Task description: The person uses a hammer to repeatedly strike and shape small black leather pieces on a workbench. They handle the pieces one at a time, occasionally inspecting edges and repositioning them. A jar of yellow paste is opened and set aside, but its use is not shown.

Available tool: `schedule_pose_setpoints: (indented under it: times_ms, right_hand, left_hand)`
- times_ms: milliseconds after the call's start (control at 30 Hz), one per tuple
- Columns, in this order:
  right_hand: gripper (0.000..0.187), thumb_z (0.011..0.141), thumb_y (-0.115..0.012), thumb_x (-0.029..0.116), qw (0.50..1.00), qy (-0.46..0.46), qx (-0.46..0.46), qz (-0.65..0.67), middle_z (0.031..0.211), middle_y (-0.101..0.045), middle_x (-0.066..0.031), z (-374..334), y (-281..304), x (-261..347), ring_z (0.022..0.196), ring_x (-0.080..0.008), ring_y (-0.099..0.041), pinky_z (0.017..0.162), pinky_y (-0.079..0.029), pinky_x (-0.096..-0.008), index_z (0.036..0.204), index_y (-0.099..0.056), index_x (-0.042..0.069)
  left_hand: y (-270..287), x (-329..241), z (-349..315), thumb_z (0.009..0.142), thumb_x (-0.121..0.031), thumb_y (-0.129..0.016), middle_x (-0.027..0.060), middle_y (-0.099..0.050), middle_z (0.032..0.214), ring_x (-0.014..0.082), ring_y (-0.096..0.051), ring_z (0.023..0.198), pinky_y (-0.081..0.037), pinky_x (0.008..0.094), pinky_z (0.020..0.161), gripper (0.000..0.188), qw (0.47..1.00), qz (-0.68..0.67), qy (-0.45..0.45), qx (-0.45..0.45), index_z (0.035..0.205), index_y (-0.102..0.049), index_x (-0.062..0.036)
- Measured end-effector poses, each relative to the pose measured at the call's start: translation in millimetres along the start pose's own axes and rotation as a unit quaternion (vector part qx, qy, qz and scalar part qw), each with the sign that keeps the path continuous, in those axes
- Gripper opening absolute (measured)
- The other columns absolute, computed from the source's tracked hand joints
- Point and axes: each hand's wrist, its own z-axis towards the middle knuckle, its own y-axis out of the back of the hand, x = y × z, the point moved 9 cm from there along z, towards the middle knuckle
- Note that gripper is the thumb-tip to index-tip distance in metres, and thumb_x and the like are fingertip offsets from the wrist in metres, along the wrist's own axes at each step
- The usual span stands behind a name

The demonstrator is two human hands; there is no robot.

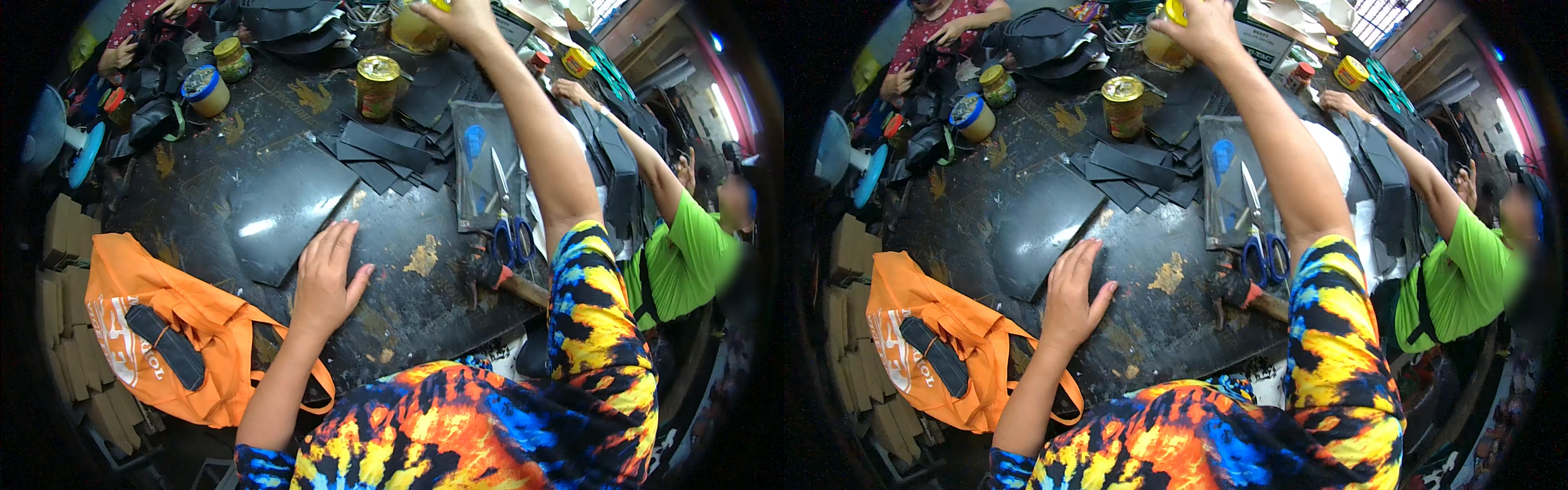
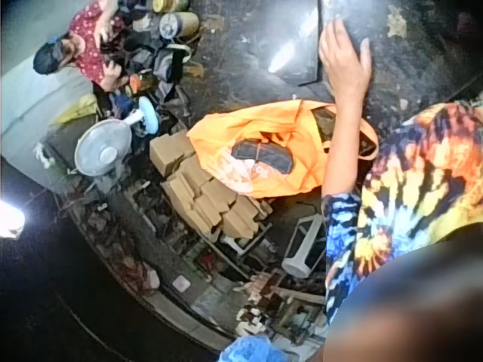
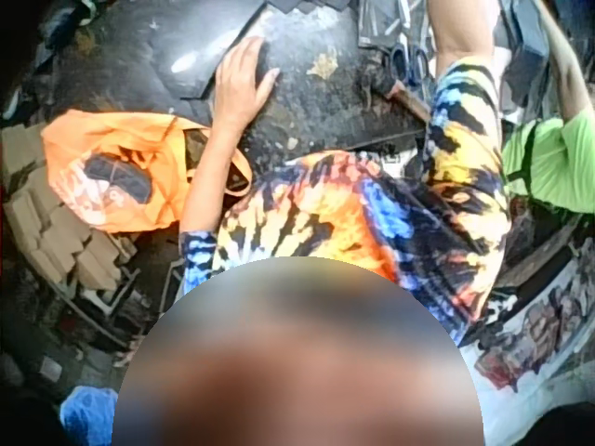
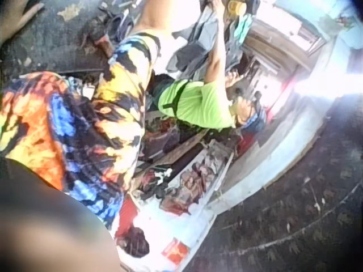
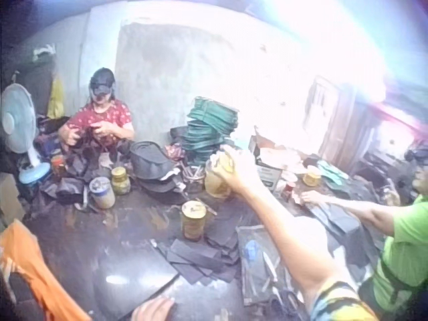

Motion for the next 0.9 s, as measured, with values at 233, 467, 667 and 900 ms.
schedule_pose_setpoints:
  times_ms: [233,467,667,900]
  right_hand:
    - [0.057,0.092,-0.082,0.031,0.997,0.07,0.016,0.034,0.122,-0.068,-0.0191,-83,140,96,0.113,-0.0333,-0.066,0.097,-0.052,-0.0418,0.137,-0.061,0.005]
    - [0.053,0.08,-0.084,0.047,0.945,0.193,0.13,0.231,0.096,-0.061,-0.0157,-223,124,214,0.091,-0.0347,-0.06,0.08,-0.052,-0.0448,0.111,-0.072,0.005]
    - [0.043,0.081,-0.08,0.034,0.909,0.193,0.161,0.333,0.096,-0.061,-0.0153,-247,132,205,0.089,-0.0336,-0.06,0.079,-0.051,-0.0429,0.11,-0.074,0.004]
    - [0.062,0.094,-0.06,0.049,0.91,0.182,-0.044,0.369,0.126,-0.067,-0.0219,-190,230,146,0.115,-0.0318,-0.066,0.098,-0.051,-0.0435,0.128,-0.064,-0.002]
  left_hand:
    - [31,-10,12,0.072,-0.034,-0.095,0.0259,-0.053,0.152,0.0425,-0.049,0.143,-0.04,0.0477,0.12,0.105,0.985,-0.145,0.036,-0.089,0.156,-0.042,0.0017]
    - [8,-76,43,0.065,-0.029,-0.098,0.0236,-0.069,0.127,0.0393,-0.071,0.115,-0.057,0.0454,0.096,0.098,0.944,-0.306,0.083,-0.089,0.144,-0.047,-0.0011]
    - [-15,-86,26,0.062,-0.033,-0.097,0.02,-0.073,0.119,0.0375,-0.073,0.112,-0.058,0.0445,0.094,0.089,0.925,-0.366,0.096,0.041,0.135,-0.055,-0.0041]
    - [-21,-75,58,0.058,-0.031,-0.104,0.0079,-0.069,0.128,0.0192,-0.065,0.121,-0.052,0.0361,0.106,0.094,0.886,-0.46,0.031,0.057,0.135,-0.059,-0.0044]
